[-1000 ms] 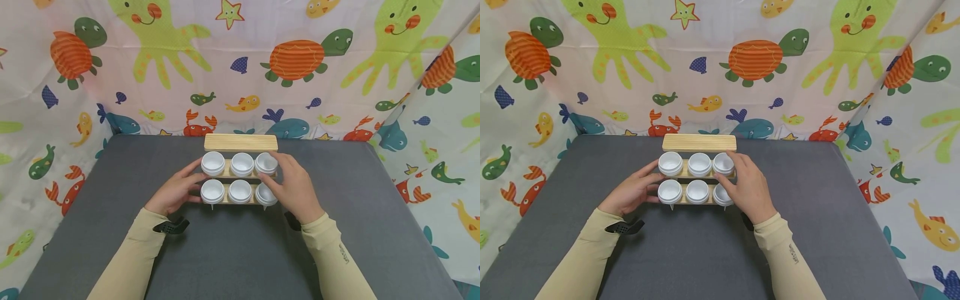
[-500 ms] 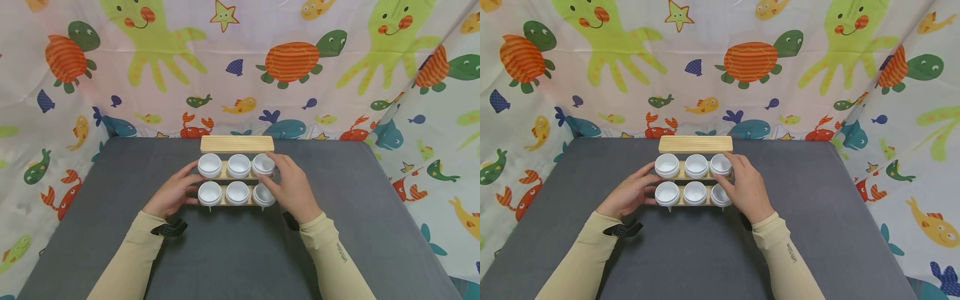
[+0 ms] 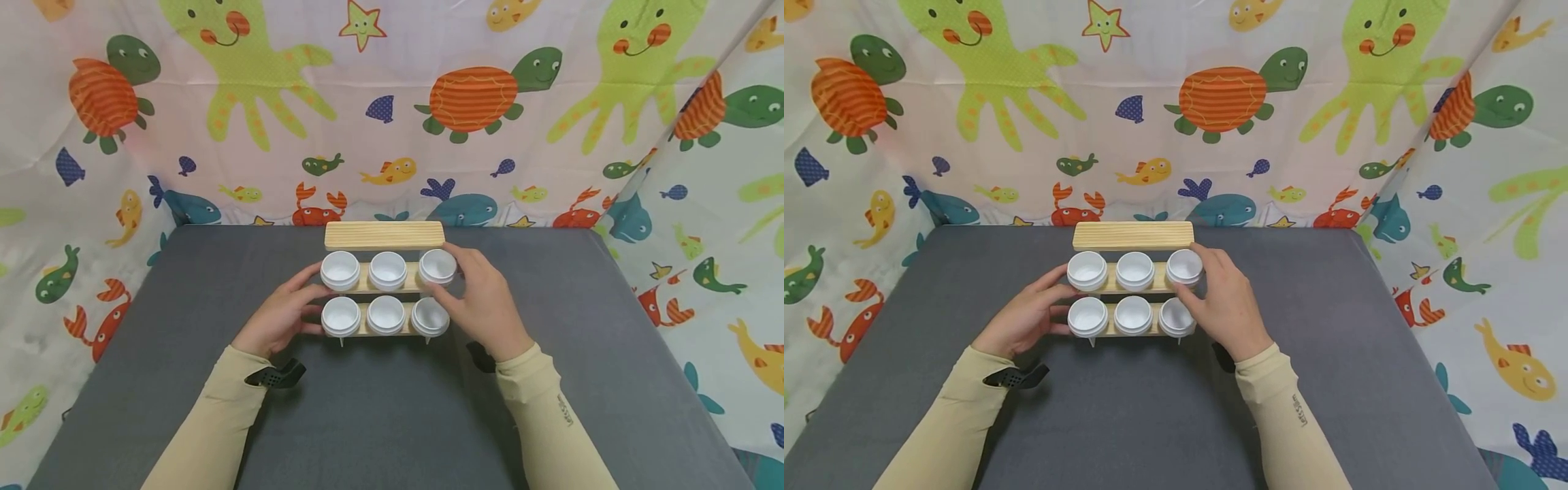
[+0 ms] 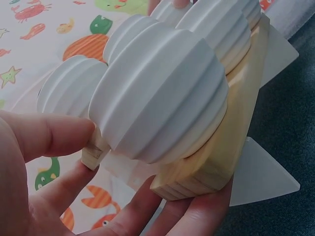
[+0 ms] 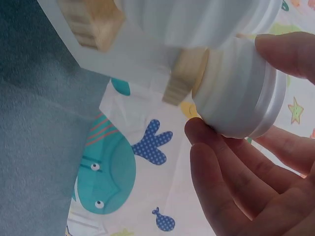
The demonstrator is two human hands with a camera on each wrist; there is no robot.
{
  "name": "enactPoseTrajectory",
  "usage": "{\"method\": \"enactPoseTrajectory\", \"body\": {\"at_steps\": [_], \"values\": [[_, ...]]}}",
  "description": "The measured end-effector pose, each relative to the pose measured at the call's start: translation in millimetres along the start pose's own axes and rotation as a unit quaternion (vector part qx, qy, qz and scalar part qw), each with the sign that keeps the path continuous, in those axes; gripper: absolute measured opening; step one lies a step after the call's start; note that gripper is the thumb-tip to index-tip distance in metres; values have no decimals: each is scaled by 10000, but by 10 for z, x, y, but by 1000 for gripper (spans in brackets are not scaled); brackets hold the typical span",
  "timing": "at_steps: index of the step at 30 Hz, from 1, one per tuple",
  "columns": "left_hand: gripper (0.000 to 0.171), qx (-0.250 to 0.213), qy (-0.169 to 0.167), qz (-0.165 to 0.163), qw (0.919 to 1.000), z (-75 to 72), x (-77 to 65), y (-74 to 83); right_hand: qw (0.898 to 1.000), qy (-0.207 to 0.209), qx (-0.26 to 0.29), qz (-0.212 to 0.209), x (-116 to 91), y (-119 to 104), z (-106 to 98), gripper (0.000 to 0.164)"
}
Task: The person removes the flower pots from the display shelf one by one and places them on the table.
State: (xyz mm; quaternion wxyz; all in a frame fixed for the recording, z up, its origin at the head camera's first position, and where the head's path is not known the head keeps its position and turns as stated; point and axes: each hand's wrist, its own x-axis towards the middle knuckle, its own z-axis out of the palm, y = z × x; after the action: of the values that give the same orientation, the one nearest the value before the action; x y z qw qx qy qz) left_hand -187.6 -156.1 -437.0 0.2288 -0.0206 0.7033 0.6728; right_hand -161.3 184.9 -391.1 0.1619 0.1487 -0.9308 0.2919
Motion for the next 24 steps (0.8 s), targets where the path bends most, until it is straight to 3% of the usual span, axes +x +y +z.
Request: {"method": "enactPoseTrajectory", "body": {"at_steps": [11,24], "values": [[69,-81,-44,46,9999,-37,26,-37,9992,369,-107,106,31,132,-148,67],[70,-20,-131,13,9999,-26,52,-41,9962,111,-233,829,25,416,-192,63]]}}
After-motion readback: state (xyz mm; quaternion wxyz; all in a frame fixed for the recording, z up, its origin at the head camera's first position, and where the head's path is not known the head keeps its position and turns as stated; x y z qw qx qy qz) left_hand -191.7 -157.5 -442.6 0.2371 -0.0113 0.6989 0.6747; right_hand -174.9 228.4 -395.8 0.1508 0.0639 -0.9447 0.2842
